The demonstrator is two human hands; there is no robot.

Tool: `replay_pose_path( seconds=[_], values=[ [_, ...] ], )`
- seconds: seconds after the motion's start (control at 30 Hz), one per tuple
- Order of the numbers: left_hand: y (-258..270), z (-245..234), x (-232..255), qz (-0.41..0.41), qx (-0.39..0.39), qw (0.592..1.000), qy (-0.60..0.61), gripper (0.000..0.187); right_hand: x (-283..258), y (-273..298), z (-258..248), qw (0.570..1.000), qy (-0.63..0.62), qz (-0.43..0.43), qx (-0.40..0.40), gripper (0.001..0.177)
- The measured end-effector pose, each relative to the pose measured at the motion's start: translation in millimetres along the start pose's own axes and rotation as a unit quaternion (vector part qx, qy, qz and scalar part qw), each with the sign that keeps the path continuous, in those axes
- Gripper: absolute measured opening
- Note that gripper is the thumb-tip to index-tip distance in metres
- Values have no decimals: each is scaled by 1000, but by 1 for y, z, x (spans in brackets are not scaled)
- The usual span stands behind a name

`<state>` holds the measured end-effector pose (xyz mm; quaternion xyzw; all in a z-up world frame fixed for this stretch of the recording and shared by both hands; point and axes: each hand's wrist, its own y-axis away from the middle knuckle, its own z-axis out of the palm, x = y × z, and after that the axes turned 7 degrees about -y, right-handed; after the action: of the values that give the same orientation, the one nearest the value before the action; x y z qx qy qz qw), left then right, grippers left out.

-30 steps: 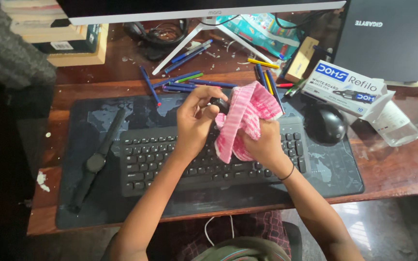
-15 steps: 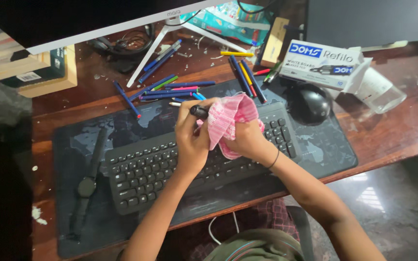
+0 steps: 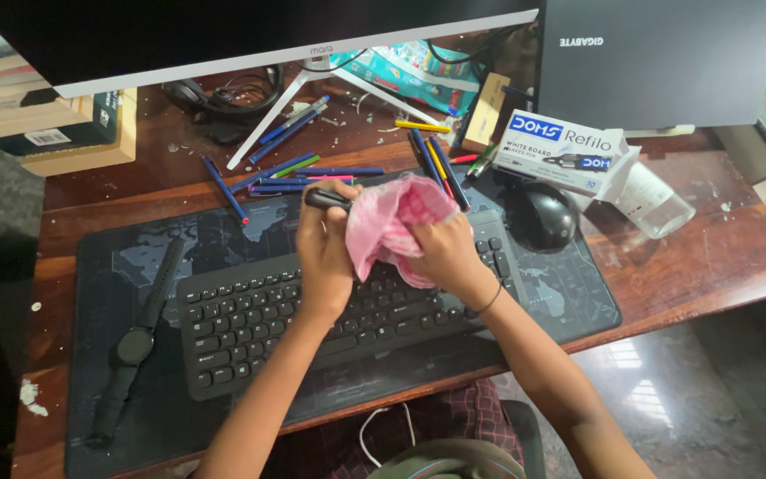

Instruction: The person wipes the covers of two books with a pink cloth and stacks them on the left side of the desk. They then lift a black keyboard, wipe its underside, and place it back down. Finally, they wipe a white marker and a blue box with the cloth.

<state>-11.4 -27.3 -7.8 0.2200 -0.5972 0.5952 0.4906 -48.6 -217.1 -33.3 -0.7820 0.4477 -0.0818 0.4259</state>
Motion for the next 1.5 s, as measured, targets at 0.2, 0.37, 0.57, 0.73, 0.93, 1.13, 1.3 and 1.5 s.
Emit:
replay_pose_path(
  seconds=[0.2,0.37,0.57,0.73,0.93,1.13,1.3,1.5],
  values=[
    [-7,-5,10,7,63,996,64,41,27,11,1,992,33,86,84,26],
    [-7,-21,20,15,91,995,-32,42,-5,-30,-25,981,134,128,62,56],
    [-9,-7,28,94,-71,941,-317,41,-23,-49,-46,989,82,104,65,55],
    [-9,18,34,103,-119,917,-366,51,-21,-36,-32,965,-202,155,68,43],
    [-34,48,43,158,-202,878,-404,58,-10,-18,-39,942,-199,178,204,18],
    [-78,105,30,247,-321,793,-456,102,26,6,-75,880,54,84,464,32],
    [-96,174,-41,279,-333,669,-603,137,75,28,-111,745,124,135,641,47],
    [-96,250,-99,316,-385,663,-559,148,82,35,-117,705,92,207,672,52]
  ],
)
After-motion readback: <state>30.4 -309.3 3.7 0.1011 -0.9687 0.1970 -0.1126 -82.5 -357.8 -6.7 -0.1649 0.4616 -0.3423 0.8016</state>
